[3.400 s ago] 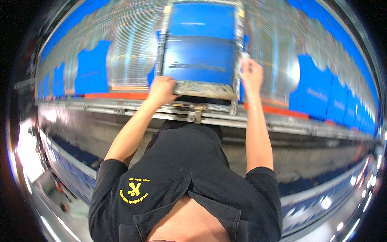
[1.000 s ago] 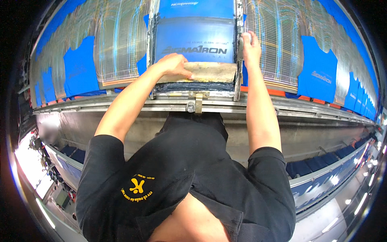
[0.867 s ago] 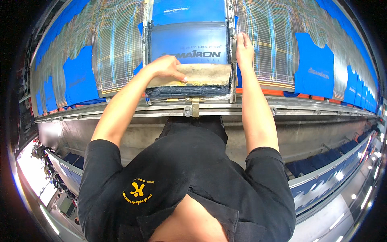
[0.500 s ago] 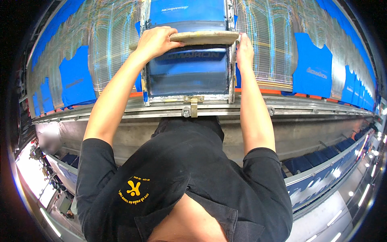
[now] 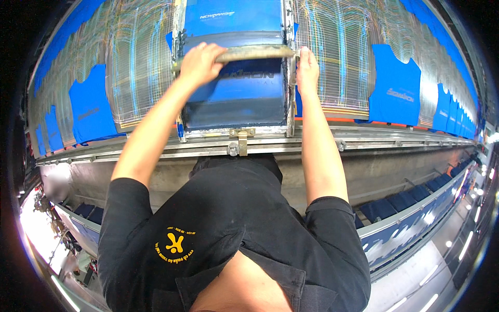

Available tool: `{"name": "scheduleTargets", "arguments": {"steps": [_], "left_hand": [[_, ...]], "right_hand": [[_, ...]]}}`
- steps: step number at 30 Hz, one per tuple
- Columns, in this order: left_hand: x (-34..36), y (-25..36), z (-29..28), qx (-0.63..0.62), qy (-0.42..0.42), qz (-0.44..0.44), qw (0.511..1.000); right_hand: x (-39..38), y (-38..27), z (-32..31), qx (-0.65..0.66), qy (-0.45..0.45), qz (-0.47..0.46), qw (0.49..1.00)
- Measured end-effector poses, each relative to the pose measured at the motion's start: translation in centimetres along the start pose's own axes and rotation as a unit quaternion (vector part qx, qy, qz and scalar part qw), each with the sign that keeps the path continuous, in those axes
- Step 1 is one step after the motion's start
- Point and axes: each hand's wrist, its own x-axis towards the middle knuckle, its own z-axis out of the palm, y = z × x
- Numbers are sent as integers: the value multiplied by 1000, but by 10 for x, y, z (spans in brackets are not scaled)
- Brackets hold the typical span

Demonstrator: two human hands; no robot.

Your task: The person aligns a blue t-shirt on a screen-printing table, then uses a squeegee to pull ink across the screen repeatedly. The person adjusts the shirt position and continues printing multiple shirts in sequence.

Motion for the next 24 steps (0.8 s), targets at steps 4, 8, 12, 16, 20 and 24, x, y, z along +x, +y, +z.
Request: {"name": "scheduleTargets", "arguments": {"steps": [4, 8, 12, 16, 20, 24], "left_hand": [[38, -6, -32, -40, -103, -66, 992], [-2, 17, -5, -3, 19, -89, 996], [-89, 52, 34, -1, 55, -36, 998], [-170, 92, 40, 5, -18, -39, 999], [-175, 91, 17, -18, -51, -14, 998], [-128, 74, -22, -10, -23, 11, 1000]], "right_hand": [[0, 1, 0, -37, -5, -8, 999], [1, 0, 3, -14, -13, -15, 1000], [9, 15, -1, -35, -1, -28, 999], [12, 15, 0, -48, -4, -33, 998], [17, 25, -1, -44, -2, -54, 998], [12, 15, 0, -7, -13, -14, 1000]]}}
